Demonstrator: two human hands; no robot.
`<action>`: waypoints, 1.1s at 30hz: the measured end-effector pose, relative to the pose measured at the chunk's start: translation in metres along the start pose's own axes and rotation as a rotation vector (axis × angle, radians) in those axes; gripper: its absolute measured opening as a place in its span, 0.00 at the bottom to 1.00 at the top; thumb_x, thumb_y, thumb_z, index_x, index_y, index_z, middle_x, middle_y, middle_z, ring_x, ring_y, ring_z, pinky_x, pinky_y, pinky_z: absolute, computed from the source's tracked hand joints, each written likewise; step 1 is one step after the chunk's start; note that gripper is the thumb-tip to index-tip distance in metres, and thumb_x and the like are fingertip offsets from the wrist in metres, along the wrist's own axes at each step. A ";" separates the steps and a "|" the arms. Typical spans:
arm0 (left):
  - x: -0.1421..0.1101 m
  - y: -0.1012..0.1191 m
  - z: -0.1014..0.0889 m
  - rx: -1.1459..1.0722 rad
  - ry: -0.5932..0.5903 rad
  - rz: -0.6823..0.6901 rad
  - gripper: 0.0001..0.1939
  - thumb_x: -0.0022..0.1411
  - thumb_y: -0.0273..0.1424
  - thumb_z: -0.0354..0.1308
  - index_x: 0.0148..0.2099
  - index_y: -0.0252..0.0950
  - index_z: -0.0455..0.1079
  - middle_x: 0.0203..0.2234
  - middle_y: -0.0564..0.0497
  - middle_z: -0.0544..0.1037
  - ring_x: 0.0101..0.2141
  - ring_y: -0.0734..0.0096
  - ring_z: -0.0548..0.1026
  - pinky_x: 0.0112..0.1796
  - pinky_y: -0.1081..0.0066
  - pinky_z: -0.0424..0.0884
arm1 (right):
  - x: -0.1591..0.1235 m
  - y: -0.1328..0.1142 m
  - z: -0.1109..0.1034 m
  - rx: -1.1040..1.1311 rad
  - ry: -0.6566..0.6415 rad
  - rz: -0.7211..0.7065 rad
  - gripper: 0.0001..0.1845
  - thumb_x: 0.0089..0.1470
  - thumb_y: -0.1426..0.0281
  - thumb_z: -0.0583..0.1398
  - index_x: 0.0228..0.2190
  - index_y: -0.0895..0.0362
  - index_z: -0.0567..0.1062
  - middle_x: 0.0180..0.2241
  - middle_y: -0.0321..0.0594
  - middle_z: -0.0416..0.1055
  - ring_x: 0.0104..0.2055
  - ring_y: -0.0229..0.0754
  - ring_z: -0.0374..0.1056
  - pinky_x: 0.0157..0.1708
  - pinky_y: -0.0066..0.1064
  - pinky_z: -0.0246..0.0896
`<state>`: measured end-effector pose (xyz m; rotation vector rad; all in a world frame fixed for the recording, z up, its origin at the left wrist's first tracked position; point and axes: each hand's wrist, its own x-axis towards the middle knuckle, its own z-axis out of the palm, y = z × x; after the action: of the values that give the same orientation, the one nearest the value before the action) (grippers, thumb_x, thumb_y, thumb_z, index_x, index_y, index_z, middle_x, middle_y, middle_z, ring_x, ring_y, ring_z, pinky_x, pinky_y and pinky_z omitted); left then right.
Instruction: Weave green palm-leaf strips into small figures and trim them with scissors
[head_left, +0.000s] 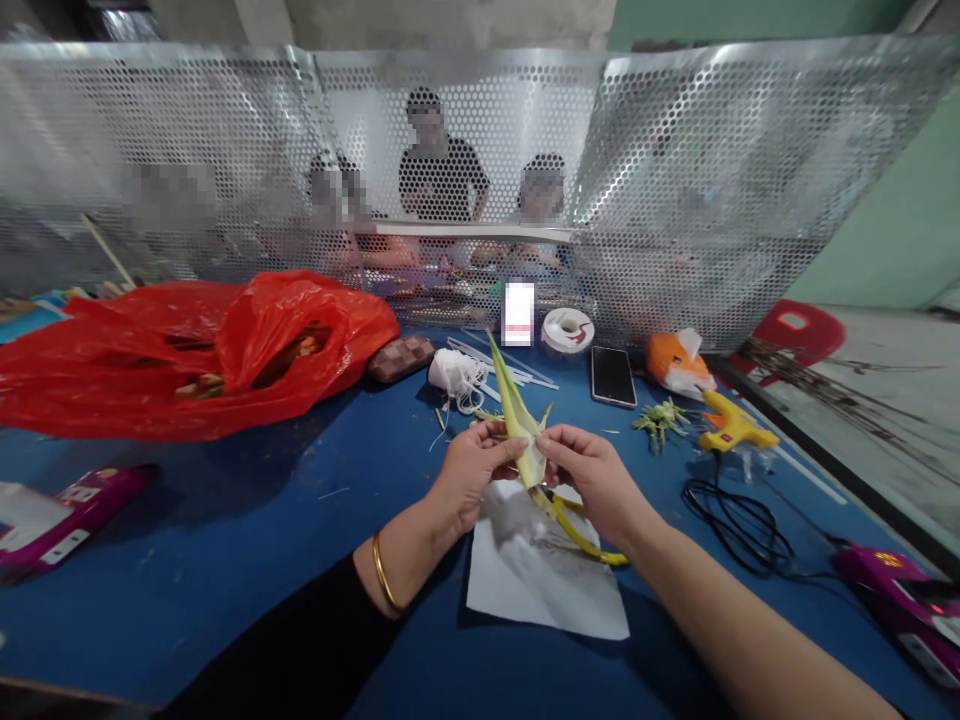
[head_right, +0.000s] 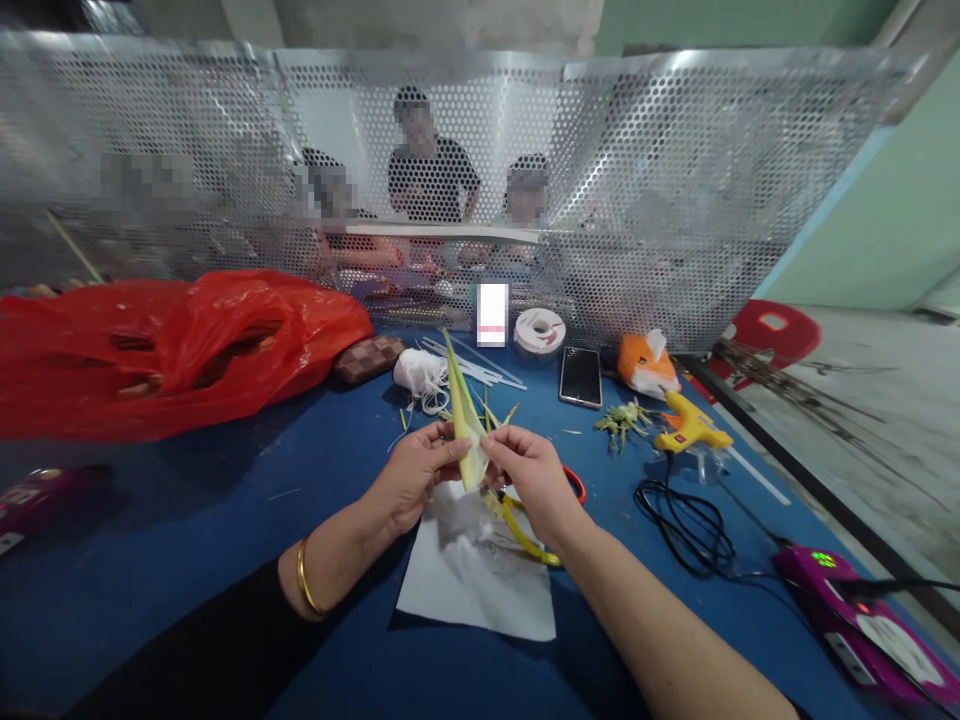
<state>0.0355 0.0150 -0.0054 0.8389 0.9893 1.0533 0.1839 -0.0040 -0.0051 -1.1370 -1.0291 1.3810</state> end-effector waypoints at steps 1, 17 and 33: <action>0.000 0.000 0.000 0.011 -0.002 0.001 0.17 0.45 0.31 0.70 0.36 0.32 0.70 0.27 0.50 0.78 0.24 0.77 0.73 0.27 0.75 0.67 | 0.000 0.000 0.000 -0.038 0.014 -0.016 0.16 0.40 0.59 0.68 0.22 0.58 0.73 0.16 0.32 0.68 0.18 0.31 0.59 0.21 0.25 0.56; -0.002 -0.005 0.002 0.474 0.053 0.194 0.25 0.47 0.23 0.60 0.49 0.34 0.63 0.29 0.50 0.78 0.25 0.70 0.74 0.28 0.71 0.67 | -0.001 0.013 -0.001 -0.463 0.122 -0.268 0.07 0.48 0.67 0.60 0.22 0.55 0.68 0.17 0.32 0.67 0.20 0.37 0.64 0.22 0.28 0.58; -0.009 -0.002 -0.003 0.933 0.193 0.575 0.17 0.59 0.28 0.53 0.51 0.41 0.70 0.38 0.47 0.79 0.37 0.61 0.75 0.42 0.69 0.65 | -0.001 0.020 0.004 -0.316 -0.064 -0.127 0.06 0.45 0.72 0.58 0.20 0.55 0.67 0.18 0.31 0.69 0.16 0.34 0.63 0.19 0.27 0.59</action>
<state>0.0319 0.0063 -0.0061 1.8915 1.4797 1.1507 0.1764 -0.0075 -0.0238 -1.2372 -1.3779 1.1872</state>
